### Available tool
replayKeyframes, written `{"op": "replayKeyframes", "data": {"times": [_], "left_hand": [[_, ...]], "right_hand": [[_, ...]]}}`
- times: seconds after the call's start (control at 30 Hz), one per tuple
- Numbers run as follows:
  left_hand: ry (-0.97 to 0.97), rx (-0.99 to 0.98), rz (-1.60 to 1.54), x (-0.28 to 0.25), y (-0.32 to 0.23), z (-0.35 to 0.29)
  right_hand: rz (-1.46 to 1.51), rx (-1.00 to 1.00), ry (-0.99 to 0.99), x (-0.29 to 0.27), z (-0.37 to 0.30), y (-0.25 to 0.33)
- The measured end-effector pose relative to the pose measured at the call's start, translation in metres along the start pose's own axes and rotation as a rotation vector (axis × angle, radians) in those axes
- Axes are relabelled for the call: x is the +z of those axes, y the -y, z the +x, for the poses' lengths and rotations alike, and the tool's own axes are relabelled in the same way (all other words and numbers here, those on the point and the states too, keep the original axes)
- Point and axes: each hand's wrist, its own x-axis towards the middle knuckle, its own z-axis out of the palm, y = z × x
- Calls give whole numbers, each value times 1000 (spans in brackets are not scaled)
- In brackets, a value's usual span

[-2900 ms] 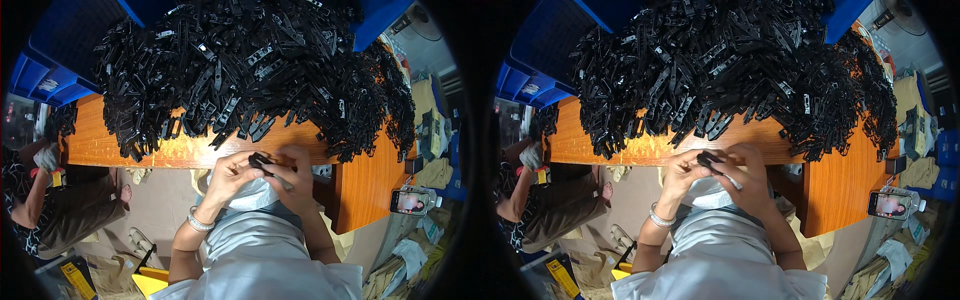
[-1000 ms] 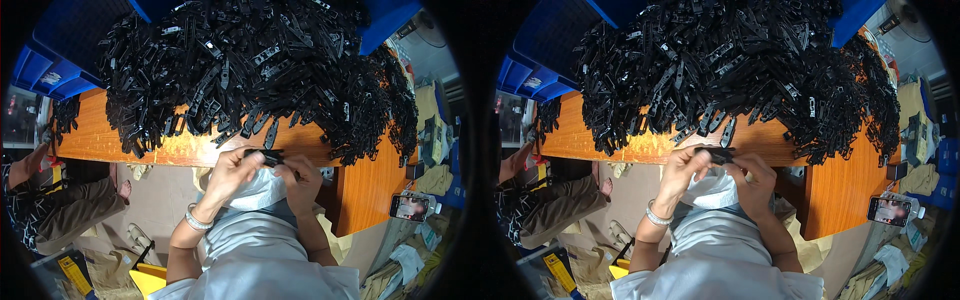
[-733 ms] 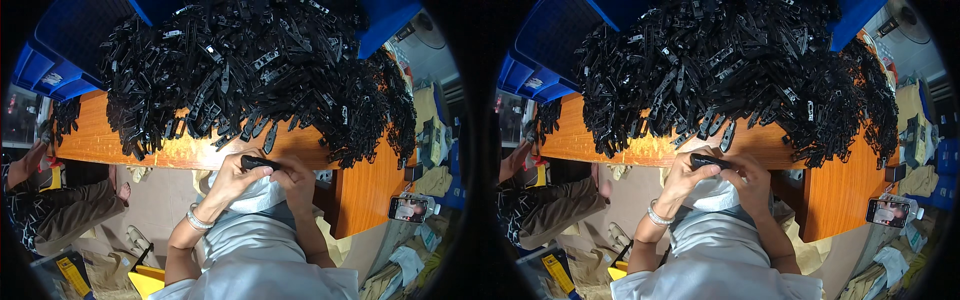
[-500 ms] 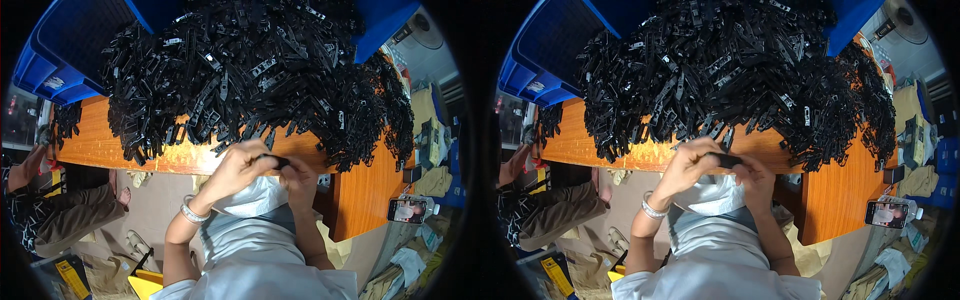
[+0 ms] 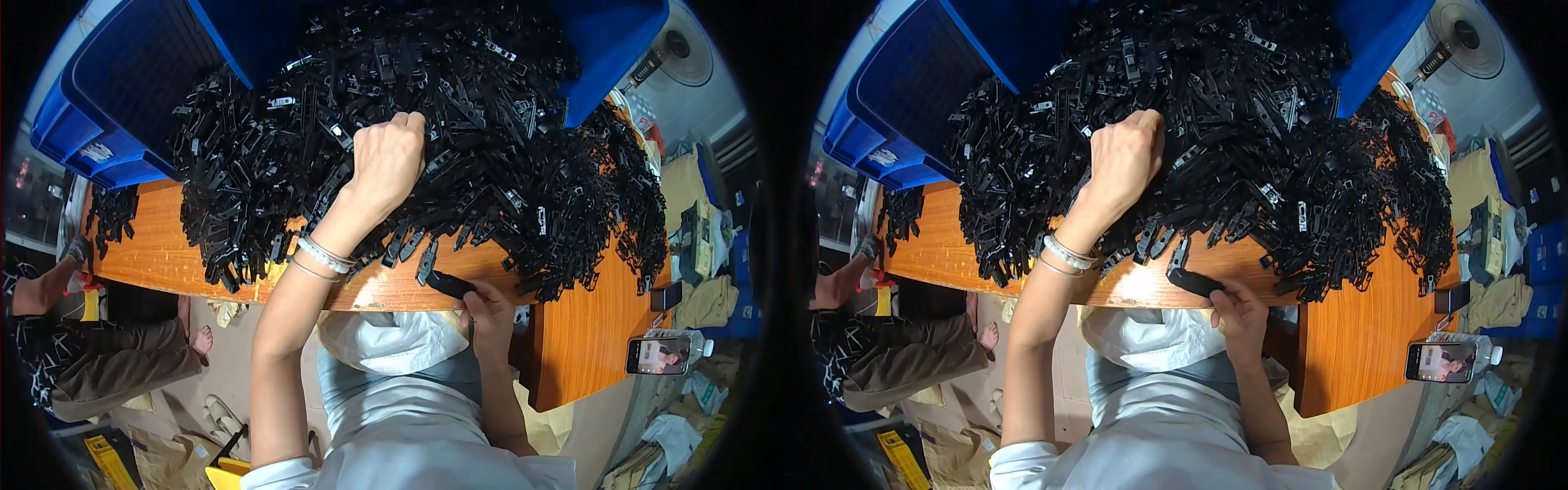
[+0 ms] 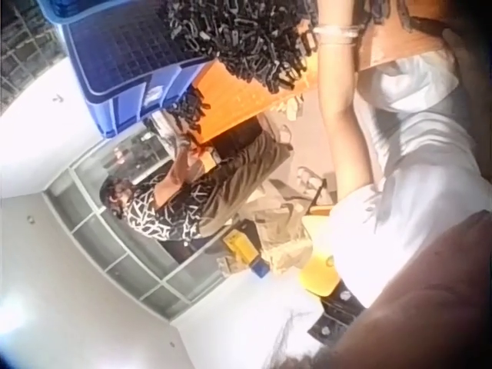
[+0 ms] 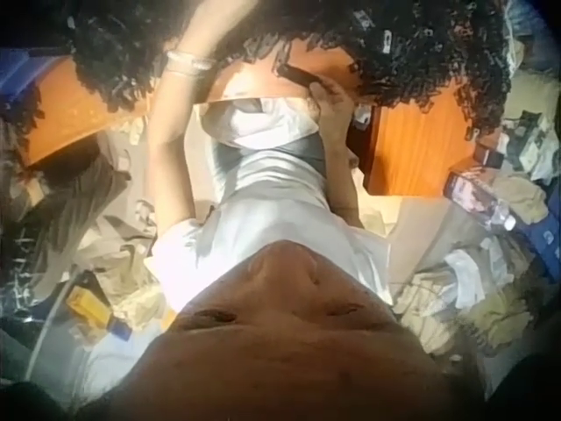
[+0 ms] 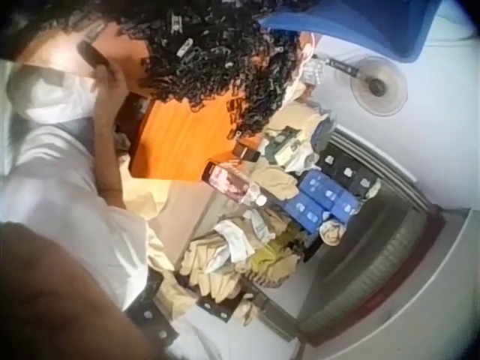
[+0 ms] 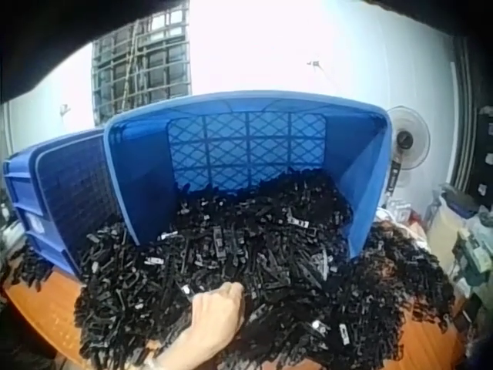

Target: Assembling or inspecting small black plastic components at a factory workbench.

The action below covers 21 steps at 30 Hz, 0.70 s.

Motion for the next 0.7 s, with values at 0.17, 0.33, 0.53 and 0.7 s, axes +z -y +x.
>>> {"op": "replayKeyframes", "data": {"times": [0.17,0.33,0.53,0.7], "left_hand": [[-42,51,-17,1,-1,4],[-367,-102,-169,0,22,22],[-78,-27,-81,-4,36,33],[6,229,39,-9,45,32]], "right_hand": [[-55,23,4,-3,1,-2],[0,-22,48,-6,3,-8],[10,-23,66,-5,1,-5],[-19,-31,71,-2,2,-5]]}}
